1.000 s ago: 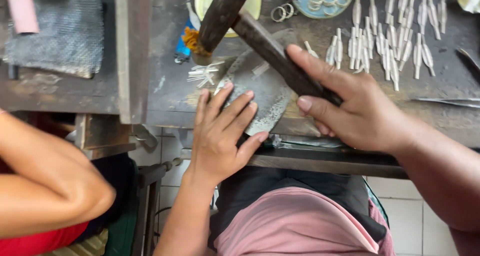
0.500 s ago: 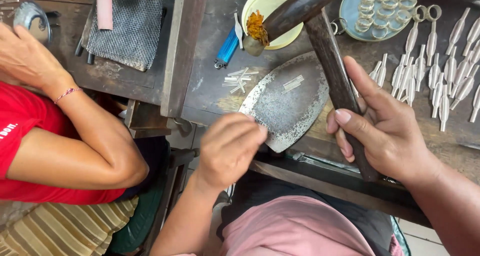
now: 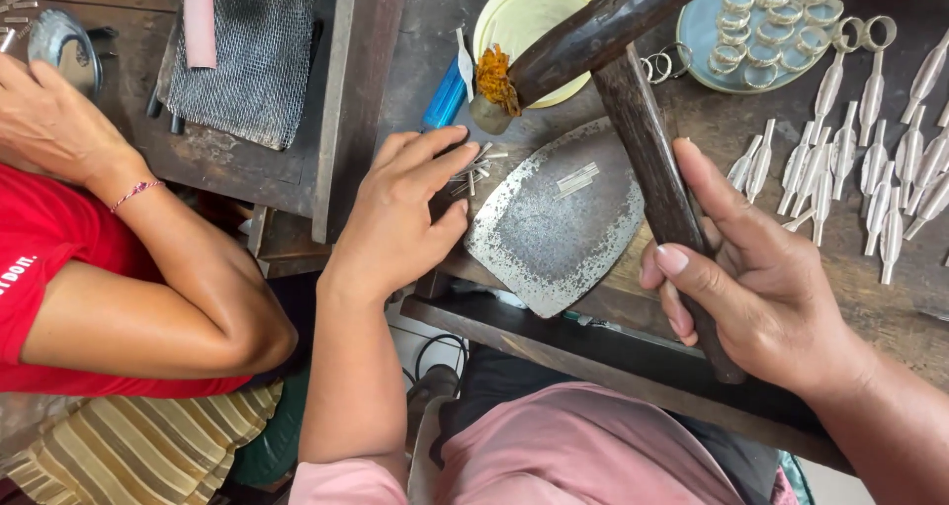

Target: Hammering and shaping small silver components on a metal anvil using a wooden mallet at a jewelry workbench.

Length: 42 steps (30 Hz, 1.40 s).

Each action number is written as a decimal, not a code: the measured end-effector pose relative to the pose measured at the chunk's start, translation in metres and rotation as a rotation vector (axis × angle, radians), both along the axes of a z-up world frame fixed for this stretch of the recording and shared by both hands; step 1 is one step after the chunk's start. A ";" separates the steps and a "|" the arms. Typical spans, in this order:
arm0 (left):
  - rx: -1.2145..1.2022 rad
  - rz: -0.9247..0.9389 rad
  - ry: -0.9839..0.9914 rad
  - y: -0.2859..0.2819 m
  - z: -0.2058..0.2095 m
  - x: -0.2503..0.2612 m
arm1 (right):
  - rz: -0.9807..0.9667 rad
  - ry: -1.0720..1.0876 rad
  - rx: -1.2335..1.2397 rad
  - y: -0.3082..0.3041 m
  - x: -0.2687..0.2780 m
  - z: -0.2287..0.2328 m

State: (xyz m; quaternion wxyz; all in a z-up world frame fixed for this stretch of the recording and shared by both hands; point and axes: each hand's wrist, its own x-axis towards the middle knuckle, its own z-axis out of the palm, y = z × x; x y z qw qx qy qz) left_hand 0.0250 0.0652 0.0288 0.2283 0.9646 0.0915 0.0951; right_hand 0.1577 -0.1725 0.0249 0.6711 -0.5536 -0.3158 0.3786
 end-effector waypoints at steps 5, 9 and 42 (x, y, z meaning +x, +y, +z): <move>0.020 -0.056 -0.057 0.004 0.000 0.004 | 0.010 -0.020 -0.019 0.000 0.000 -0.001; 0.151 -0.106 -0.244 -0.001 0.000 0.009 | 0.005 -0.010 -0.031 0.001 0.000 -0.002; -0.038 0.176 -0.284 -0.011 -0.017 0.010 | 0.003 -0.011 -0.032 -0.001 -0.001 -0.002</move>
